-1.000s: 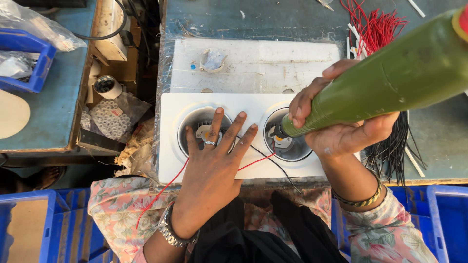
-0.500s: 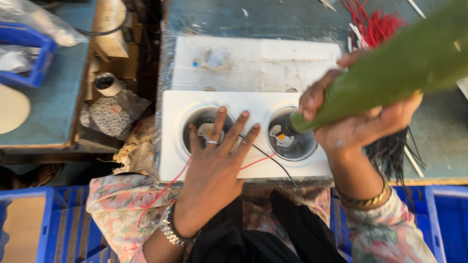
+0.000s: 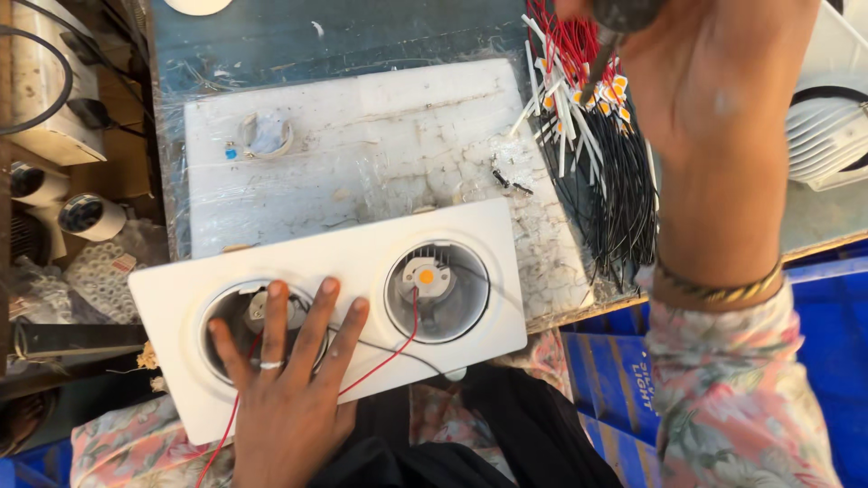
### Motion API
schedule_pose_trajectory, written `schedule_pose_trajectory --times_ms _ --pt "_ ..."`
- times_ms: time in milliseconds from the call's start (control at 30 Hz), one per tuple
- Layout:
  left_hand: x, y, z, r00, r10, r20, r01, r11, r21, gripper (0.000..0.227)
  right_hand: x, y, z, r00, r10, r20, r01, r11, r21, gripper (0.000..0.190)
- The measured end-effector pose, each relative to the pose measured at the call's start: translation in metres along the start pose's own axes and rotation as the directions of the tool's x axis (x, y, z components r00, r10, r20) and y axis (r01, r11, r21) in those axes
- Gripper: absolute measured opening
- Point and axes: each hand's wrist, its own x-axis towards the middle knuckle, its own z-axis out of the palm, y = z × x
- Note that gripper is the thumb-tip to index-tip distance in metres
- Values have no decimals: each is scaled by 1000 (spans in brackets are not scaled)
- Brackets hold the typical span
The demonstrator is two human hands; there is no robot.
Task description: The person assembles LED light fixtures by inserting LED modules into a white housing, connecting red and black wires, and securing components with a green power drill. The person also handles heat sinks and wire connectors during the process.
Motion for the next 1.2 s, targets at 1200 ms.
schedule_pose_trajectory --times_ms 1200 --pt "-46 -22 50 978 114 -174 -111 993 28 78 -127 128 -73 954 299 -24 12 -118 -993 12"
